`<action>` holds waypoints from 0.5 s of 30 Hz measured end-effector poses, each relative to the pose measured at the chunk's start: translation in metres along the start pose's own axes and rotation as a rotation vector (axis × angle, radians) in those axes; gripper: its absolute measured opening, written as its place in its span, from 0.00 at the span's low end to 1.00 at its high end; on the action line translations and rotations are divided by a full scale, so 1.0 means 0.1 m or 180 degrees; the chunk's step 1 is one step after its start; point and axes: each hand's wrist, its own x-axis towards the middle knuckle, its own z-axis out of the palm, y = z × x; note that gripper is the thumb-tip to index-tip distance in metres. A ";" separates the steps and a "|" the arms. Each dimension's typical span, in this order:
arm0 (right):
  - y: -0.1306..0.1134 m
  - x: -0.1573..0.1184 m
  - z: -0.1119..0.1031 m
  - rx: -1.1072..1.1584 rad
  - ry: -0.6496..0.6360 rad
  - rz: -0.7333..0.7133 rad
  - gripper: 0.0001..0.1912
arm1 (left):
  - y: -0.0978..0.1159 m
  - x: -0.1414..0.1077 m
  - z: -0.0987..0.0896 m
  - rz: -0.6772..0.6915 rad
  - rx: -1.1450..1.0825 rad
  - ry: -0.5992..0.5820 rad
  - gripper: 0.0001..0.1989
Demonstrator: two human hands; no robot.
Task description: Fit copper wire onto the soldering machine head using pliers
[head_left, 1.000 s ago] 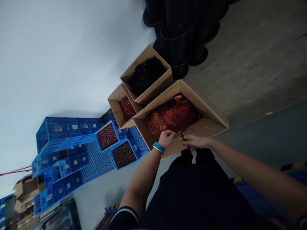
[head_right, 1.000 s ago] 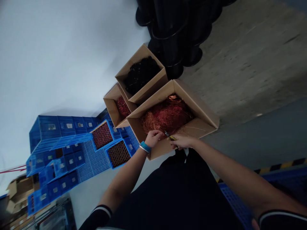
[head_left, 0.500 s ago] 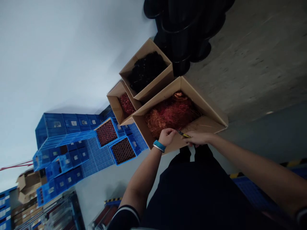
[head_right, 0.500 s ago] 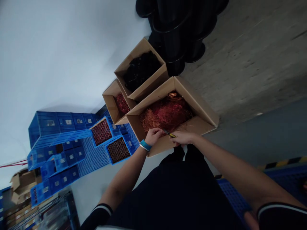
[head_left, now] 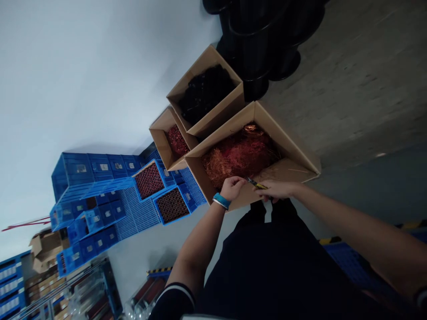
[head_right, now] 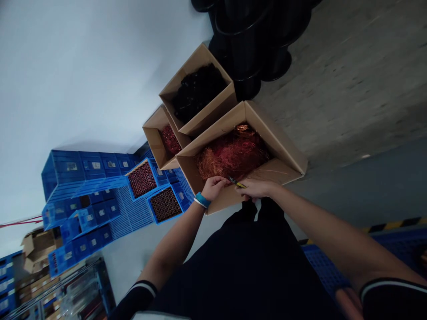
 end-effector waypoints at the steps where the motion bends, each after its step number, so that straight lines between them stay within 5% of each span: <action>1: 0.00 0.01 0.00 -0.0056 0.0015 -0.0044 0.17 | -0.01 0.00 0.01 -0.0010 -0.0018 -0.0015 0.08; 11: -0.01 0.08 -0.04 -0.0611 0.0240 -0.0498 0.23 | -0.04 0.05 0.04 -0.0111 -0.0171 -0.0008 0.08; 15: -0.03 0.09 -0.07 -0.0265 0.0159 -0.0368 0.20 | -0.05 0.05 -0.01 -0.0174 -0.0201 0.0059 0.08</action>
